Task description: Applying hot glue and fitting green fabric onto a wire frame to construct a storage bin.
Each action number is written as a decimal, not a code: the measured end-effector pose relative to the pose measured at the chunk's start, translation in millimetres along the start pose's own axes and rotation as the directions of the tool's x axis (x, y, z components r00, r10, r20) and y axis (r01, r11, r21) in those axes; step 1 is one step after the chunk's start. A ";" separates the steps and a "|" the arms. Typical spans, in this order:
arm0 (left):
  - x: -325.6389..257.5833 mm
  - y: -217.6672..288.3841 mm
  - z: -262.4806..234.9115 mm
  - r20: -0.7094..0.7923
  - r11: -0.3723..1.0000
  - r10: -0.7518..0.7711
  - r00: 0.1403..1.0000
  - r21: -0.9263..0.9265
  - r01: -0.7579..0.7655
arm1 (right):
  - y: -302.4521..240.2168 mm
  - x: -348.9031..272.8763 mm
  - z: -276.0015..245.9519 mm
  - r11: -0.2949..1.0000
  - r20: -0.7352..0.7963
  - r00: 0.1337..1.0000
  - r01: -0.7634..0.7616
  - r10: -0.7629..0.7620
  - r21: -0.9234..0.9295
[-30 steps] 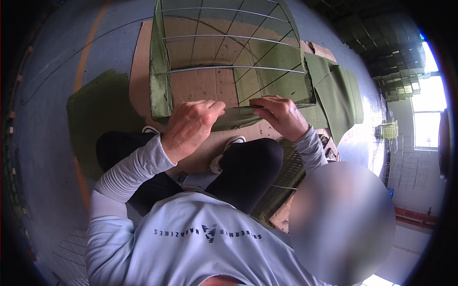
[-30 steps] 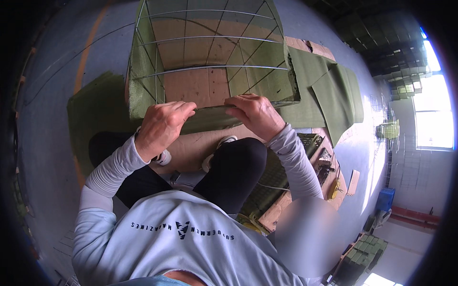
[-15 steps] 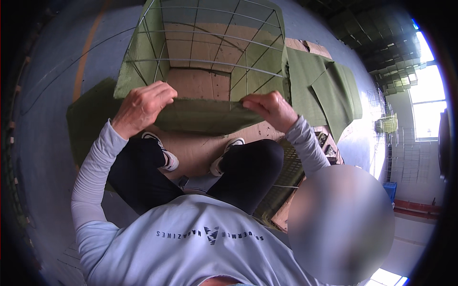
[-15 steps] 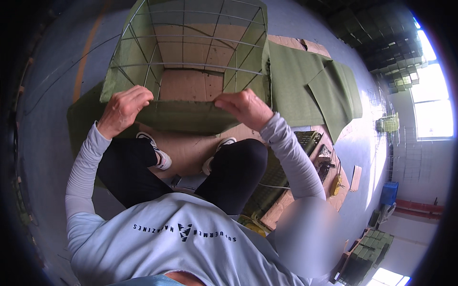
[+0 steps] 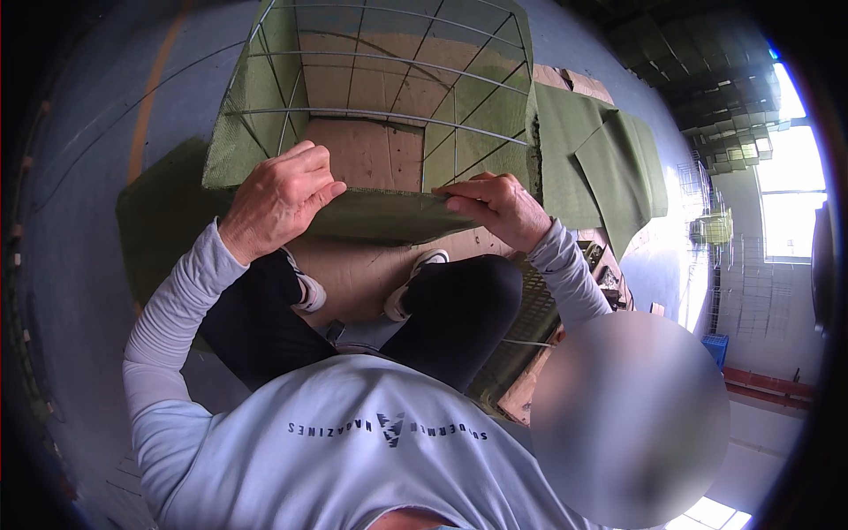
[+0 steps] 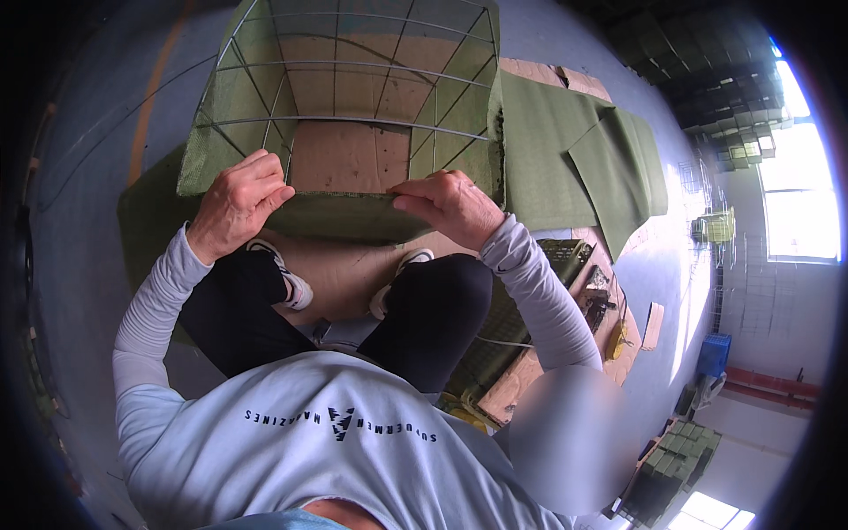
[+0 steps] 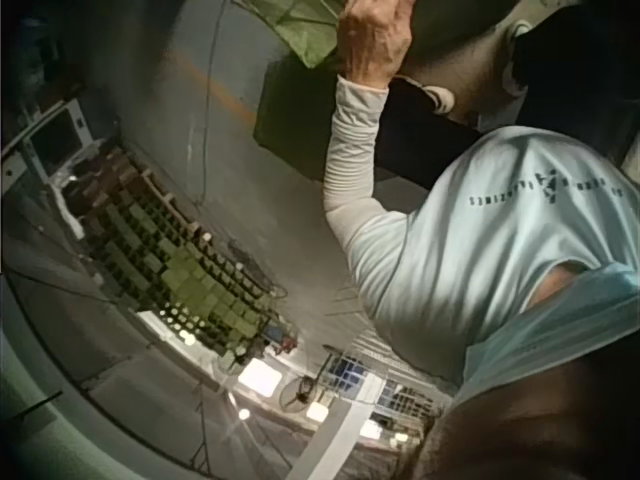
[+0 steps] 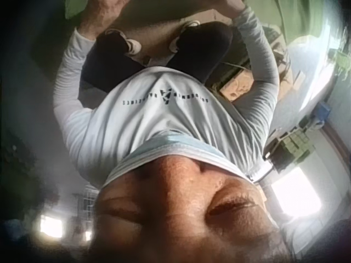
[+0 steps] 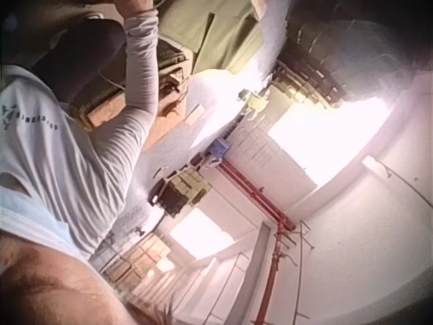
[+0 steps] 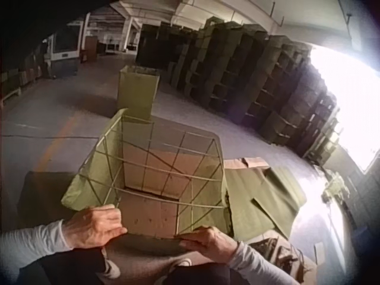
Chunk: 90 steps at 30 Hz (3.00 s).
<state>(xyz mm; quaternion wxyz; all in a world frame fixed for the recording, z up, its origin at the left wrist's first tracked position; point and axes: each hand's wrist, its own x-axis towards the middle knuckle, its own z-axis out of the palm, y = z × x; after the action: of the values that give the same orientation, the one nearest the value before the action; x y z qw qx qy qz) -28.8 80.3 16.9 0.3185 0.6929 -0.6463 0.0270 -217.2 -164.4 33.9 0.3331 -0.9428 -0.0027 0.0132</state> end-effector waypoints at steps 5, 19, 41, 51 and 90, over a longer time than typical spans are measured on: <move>0.5 11.8 11.4 -0.174 0.998 0.046 0.984 0.059 -0.036 | -4.8 -2.3 3.6 0.977 -0.157 0.971 0.160 -0.181 -0.141; -0.8 -72.4 -36.5 0.095 0.988 0.138 0.986 0.051 -0.143 | -30.3 45.7 16.7 0.988 -0.375 0.919 0.147 -0.120 0.044; 34.6 -42.6 21.6 -0.296 0.979 0.205 0.933 0.080 -0.189 | 157.7 66.6 -24.0 0.783 -0.603 0.589 -0.082 0.537 0.617; 14.8 -132.1 -44.7 -0.256 0.994 0.048 0.966 -0.079 -0.070 | 7.2 -0.1 7.6 0.968 -0.745 0.653 -0.069 -0.138 -0.240; -14.6 64.8 53.9 -0.373 0.863 -0.197 0.907 0.372 0.341 | -42.7 53.0 81.9 0.801 -0.370 0.788 0.244 -0.492 -0.546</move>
<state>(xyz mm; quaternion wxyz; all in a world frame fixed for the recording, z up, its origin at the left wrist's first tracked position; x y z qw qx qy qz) -110.5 69.9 -6.3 0.2600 0.8162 -0.4588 0.2360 -166.3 -78.9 -4.2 0.0793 -0.9453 -0.1103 -0.2966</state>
